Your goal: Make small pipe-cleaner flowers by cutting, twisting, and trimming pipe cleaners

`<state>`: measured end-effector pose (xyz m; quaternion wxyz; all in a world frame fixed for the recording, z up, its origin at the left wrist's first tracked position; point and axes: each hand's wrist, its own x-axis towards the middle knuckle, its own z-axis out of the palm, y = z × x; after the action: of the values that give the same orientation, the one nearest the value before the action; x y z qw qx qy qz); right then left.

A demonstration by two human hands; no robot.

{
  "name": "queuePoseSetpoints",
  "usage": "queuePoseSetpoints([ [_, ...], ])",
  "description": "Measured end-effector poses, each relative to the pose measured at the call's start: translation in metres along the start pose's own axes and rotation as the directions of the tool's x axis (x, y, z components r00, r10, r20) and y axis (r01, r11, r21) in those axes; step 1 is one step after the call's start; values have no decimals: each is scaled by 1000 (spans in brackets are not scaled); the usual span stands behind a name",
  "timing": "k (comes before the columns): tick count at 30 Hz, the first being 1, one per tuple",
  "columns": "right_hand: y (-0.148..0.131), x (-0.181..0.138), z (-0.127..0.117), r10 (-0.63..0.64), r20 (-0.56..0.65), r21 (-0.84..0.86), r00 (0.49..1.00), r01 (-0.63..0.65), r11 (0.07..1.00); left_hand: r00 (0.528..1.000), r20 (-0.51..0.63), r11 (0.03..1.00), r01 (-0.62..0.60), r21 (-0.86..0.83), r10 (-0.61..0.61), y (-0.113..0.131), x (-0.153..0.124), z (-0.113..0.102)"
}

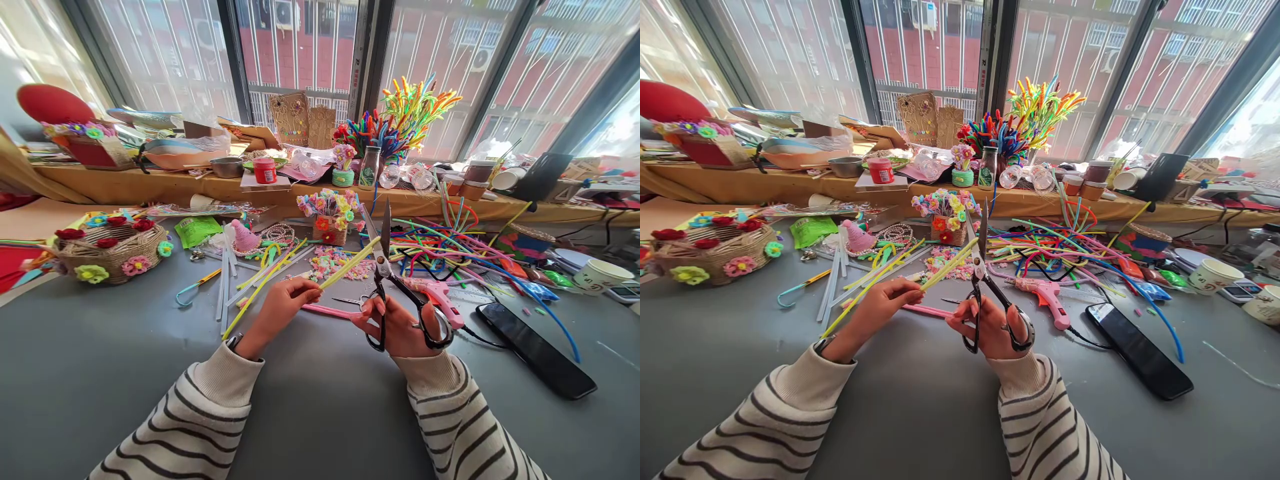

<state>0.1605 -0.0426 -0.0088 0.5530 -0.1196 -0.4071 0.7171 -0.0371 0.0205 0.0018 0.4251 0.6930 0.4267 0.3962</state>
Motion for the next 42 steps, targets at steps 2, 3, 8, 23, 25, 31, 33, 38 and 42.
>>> queuePoseSetpoints([
  [2,1,0,0,-12,-23,-7,1000,12,1000,1000,-3,1000,-1,0,1,0,0,0],
  [3,1,0,0,-19,-31,-7,999,18,1000,1000,-5,1000,2,-3,-2,0,0,0],
  [8,1,-1,1,-4,-51,-32,999,2,999,999,-1,999,32,-13,-32,0,1,0],
  [23,-2,-1,-20,-86,-228,-288,970,17,957,998,-16,997,53,-52,-54,-1,0,-1],
  [25,-8,-4,-21,-160,-273,-347,949,58,936,999,-14,999,44,-8,-44,-3,0,-3],
  [31,-25,-26,-29,-271,-480,-702,835,-180,689,999,6,945,-42,325,43,-9,1,-12],
  [33,-30,-39,-36,-314,-527,-781,790,-304,545,998,26,912,-55,407,49,-12,3,-15],
  [38,-43,-67,-57,-449,-400,-814,799,-535,-226,996,-78,870,-4,493,49,6,-6,-13],
  [42,-45,-74,-62,-325,-454,-612,829,-556,-563,945,318,996,-62,-68,80,66,-50,12],
])
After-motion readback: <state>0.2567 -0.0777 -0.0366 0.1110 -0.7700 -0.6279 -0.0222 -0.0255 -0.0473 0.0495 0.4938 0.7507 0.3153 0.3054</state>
